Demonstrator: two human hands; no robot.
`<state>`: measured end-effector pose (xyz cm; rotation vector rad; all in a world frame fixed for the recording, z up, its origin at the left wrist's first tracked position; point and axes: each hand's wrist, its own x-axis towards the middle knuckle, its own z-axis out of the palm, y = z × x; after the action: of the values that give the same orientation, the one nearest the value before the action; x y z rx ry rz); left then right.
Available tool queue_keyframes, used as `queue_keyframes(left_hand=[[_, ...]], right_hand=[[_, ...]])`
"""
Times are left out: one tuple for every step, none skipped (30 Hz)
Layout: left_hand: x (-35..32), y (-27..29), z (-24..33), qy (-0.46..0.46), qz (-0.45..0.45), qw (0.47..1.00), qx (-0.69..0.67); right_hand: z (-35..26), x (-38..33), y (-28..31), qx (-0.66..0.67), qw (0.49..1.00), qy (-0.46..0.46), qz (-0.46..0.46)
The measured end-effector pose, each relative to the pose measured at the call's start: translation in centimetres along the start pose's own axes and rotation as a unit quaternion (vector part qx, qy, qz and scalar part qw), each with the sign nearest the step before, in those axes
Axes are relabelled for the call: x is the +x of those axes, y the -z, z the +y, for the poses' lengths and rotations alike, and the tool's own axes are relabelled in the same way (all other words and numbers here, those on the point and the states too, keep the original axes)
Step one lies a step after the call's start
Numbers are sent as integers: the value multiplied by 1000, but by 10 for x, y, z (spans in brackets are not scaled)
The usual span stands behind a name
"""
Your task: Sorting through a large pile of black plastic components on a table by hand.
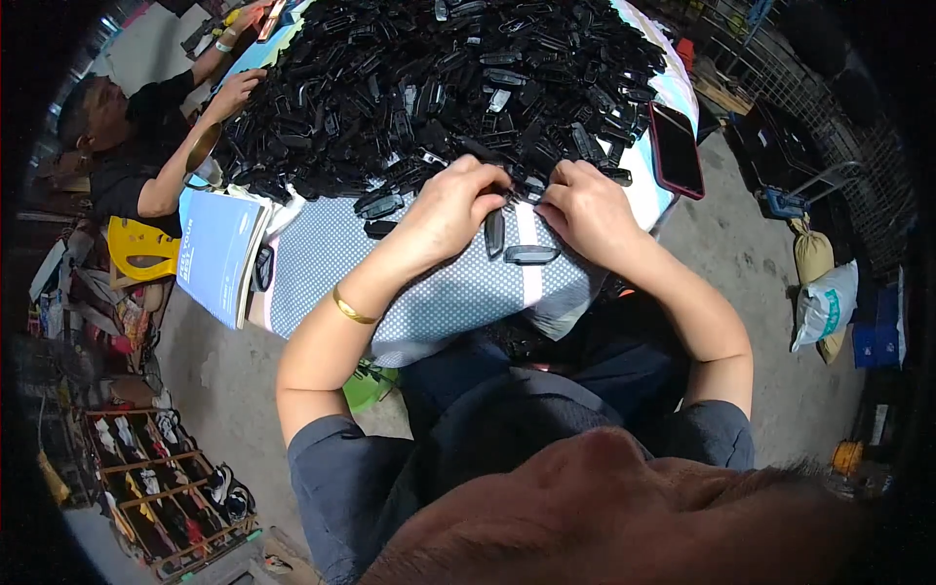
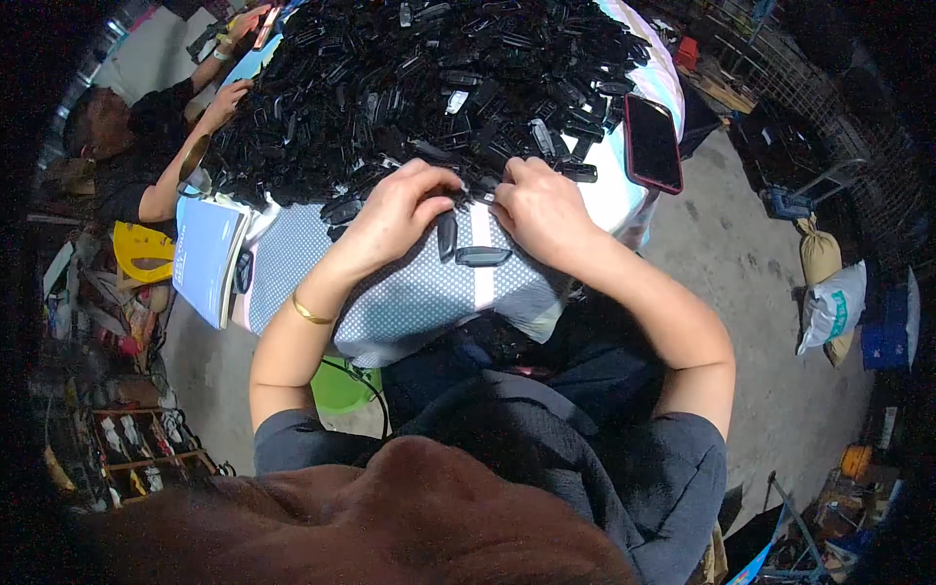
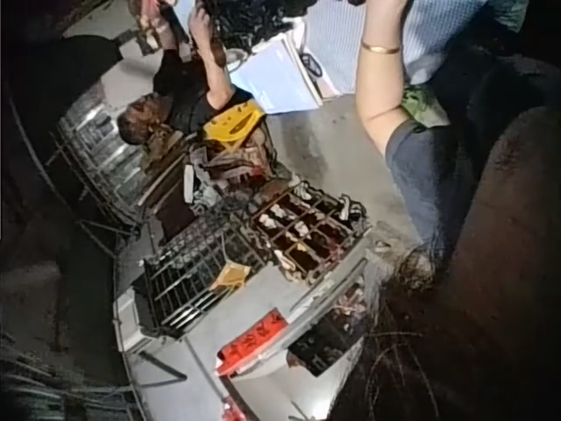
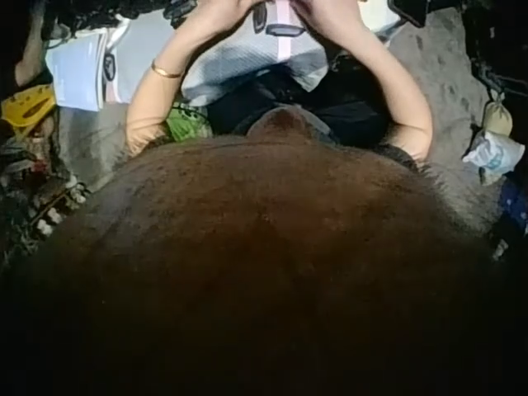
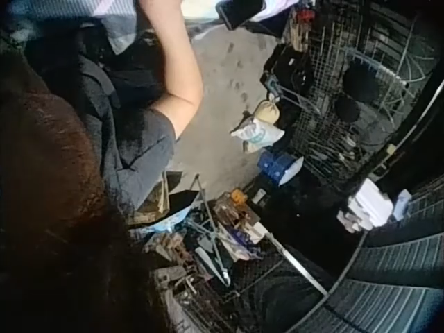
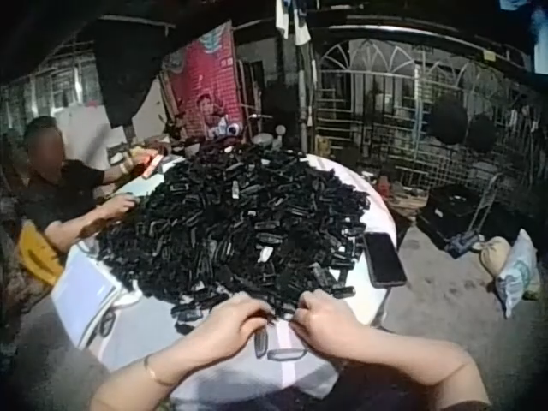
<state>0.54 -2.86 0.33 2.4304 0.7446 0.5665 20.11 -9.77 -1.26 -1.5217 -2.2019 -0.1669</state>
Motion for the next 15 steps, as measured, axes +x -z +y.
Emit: queue_keyframes(left_hand=[[0,-2,-1,-41,55,996,50],[1,-4,-2,-5,22,999,38],[1,-4,-2,-5,22,999,39],[1,-4,0,-16,27,997,67],[0,-4,1,-27,33,995,96],[0,-3,2,-37,38,991,124],[0,-3,1,-37,39,991,124],[-1,-4,0,-51,36,988,141],[-1,-4,-1,-65,33,985,159],[0,-4,1,-67,33,985,158],[2,-5,4,-23,31,997,61],[4,-6,8,21,28,999,-37],[4,-5,10,68,25,988,-133],[8,-5,5,134,0,949,-285],[6,-1,5,153,-12,907,-393]], right_hand=[[1,1,3,0,1000,0,0],[2,1,6,13,1000,-2,-18],[4,1,9,27,999,-4,-36],[8,1,12,58,997,-1,-46],[9,2,16,58,997,0,-46],[8,3,22,119,989,-31,-80],[9,4,27,178,975,-62,-115],[13,5,31,213,960,-85,-157],[13,5,29,213,961,-85,-157],[13,4,27,350,923,-119,-106],[14,3,24,478,864,-151,-51],[17,3,20,541,827,-154,-24],[14,6,26,547,823,-156,-3],[10,6,24,580,799,-157,24],[6,5,21,611,774,-157,52]])
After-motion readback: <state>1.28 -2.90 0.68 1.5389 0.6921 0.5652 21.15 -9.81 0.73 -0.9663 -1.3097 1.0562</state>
